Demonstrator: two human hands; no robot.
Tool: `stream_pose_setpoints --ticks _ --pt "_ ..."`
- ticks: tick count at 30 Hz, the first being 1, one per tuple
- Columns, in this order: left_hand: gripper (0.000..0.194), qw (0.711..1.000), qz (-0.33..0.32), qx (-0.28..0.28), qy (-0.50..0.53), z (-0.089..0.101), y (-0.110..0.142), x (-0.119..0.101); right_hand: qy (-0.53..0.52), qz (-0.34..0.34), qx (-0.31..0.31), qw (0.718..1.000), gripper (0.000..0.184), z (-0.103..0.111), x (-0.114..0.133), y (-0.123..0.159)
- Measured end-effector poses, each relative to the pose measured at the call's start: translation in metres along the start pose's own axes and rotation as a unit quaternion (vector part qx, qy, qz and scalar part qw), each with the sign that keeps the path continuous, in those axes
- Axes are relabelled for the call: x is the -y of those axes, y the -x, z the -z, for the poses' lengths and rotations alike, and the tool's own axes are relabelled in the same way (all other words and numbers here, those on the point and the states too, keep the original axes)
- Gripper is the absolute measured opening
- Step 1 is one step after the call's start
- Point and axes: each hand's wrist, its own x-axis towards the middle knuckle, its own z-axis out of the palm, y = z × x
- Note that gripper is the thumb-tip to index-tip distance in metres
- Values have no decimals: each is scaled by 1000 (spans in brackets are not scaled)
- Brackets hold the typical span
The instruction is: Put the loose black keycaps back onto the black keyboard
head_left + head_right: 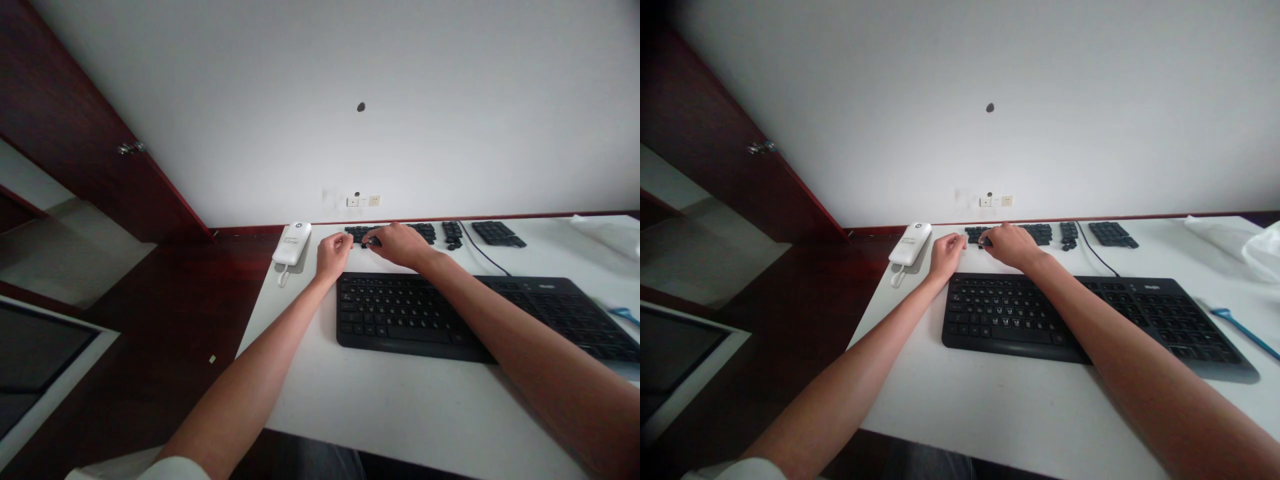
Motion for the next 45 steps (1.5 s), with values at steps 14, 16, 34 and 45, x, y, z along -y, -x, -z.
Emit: stream_pose_setpoints --ticks 14,16,34,45 --pt "40 1000 -3 3 3 0 1 -2 4 29 40 999 30 4 1 3" --pt "41 1000 -7 2 5 1 1 -3 -9 39 53 998 26 7 1 4" --pt "41 1000 -8 7 -9 1 1 -2 -29 51 115 992 31 17 -6 7" --pt "42 1000 -14 8 -8 2 2 -4 -10 46 112 993 30 16 -9 8"
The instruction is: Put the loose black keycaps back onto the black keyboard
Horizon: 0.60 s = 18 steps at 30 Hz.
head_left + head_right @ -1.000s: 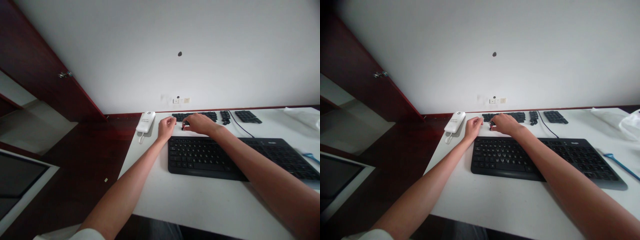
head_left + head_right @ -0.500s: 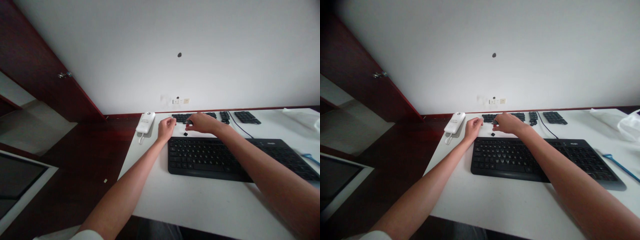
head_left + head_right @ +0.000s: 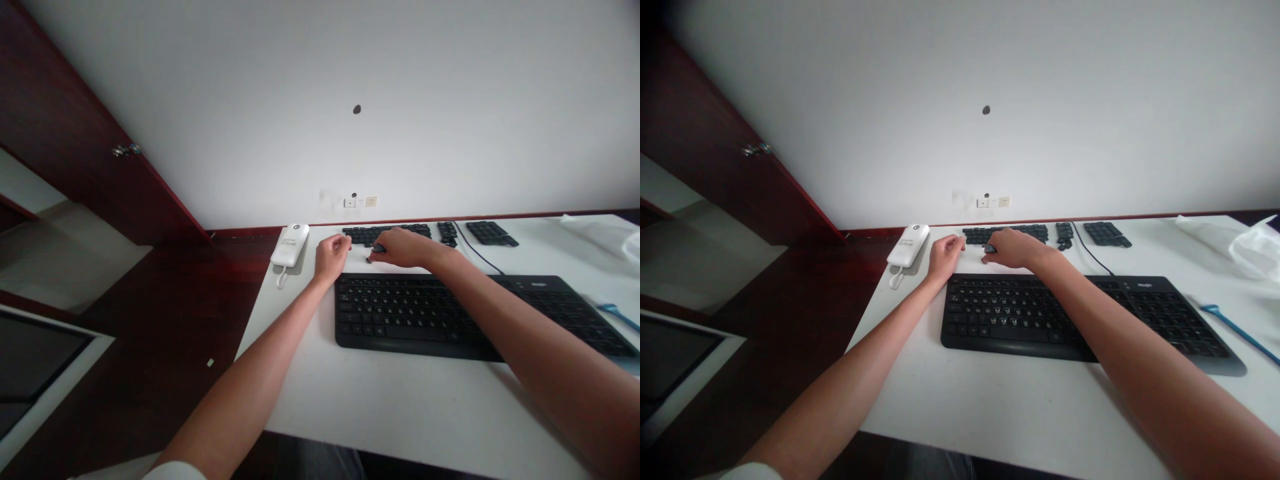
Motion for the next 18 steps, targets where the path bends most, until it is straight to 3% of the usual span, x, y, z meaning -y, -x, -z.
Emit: stream_pose_setpoints --ticks 6,12,16,18 --pt "43 1000 6 4 -4 0 0 1 54 -56 -56 995 30 0 -2 2" --pt "42 1000 9 5 3 0 0 1 18 -31 -62 997 20 3 -8 1" --pt "41 1000 2 5 5 -1 -1 2 -17 11 -37 999 30 1 -14 -1" --pt "41 1000 2 5 2 -1 0 2 -22 11 -34 999 25 -2 -13 -3"
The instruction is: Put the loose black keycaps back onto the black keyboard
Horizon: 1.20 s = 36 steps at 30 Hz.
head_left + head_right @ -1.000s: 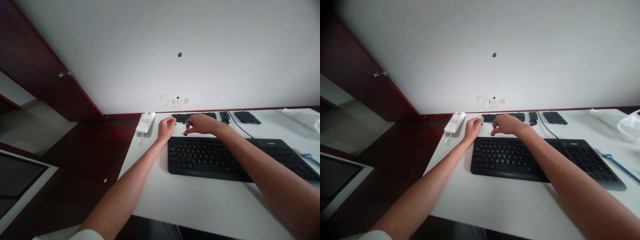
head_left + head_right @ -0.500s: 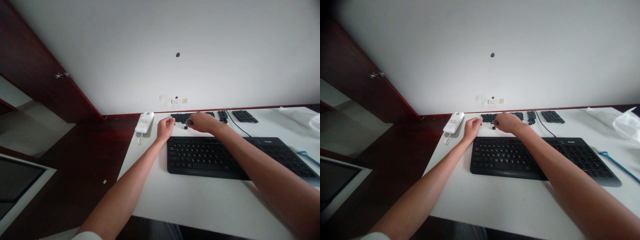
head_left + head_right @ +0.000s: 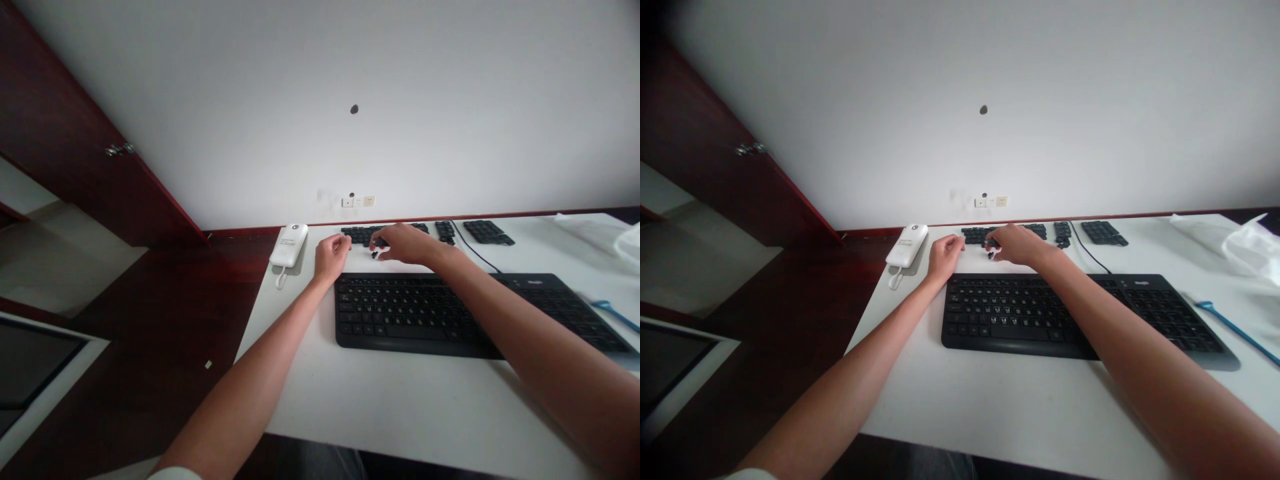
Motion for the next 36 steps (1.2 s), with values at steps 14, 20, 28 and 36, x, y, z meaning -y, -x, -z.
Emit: stream_pose_setpoints --ticks 14,20,28,36 --pt "40 1000 -4 -6 -17 2 1 0 -168 42 168 970 12 41 24 22" --pt "38 1000 3 -4 -21 1 2 -2 -212 79 370 901 17 40 52 33" --pt "37 999 5 8 -40 1 1 -4 -116 41 369 921 13 33 64 31" --pt "38 999 6 6 -54 1 1 -3 -89 41 337 936 12 41 66 35"
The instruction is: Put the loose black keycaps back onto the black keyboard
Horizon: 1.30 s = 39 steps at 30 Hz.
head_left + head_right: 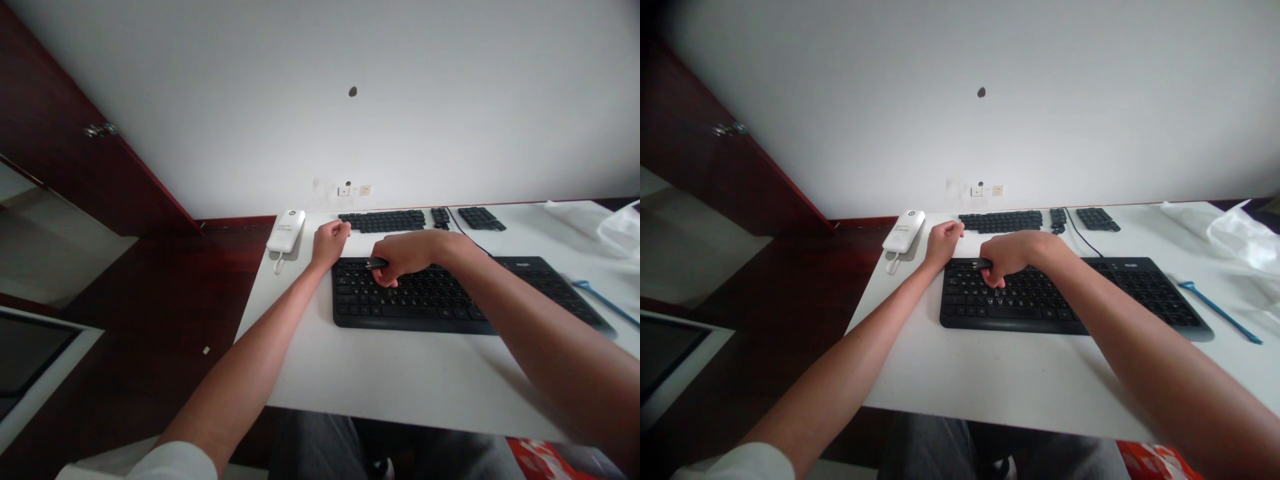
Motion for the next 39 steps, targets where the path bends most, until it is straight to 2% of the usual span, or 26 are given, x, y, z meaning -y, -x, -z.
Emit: stream_pose_setpoints --ticks 4,6,10,22,27,32,39 --pt "38 1000 4 -2 2 0 0 0 -28 21 -6 999 12 3 -3 5" --pt "38 1000 3 -2 2 0 0 0 -37 8 6 999 12 3 -4 6" --pt "38 1000 -3 2 10 0 0 1 -19 -30 13 999 16 1 -3 3" --pt "38 1000 -21 8 12 -1 -1 3 55 -25 -47 997 15 -6 15 7" --pt "38 1000 -25 9 7 -2 -1 4 68 -11 -48 996 14 -7 17 10" --pt "39 1000 -24 9 -3 -1 -1 4 74 -40 -41 996 16 -6 18 11" --pt "38 999 -32 16 12 -2 -1 4 84 -35 -51 995 15 -8 18 11"
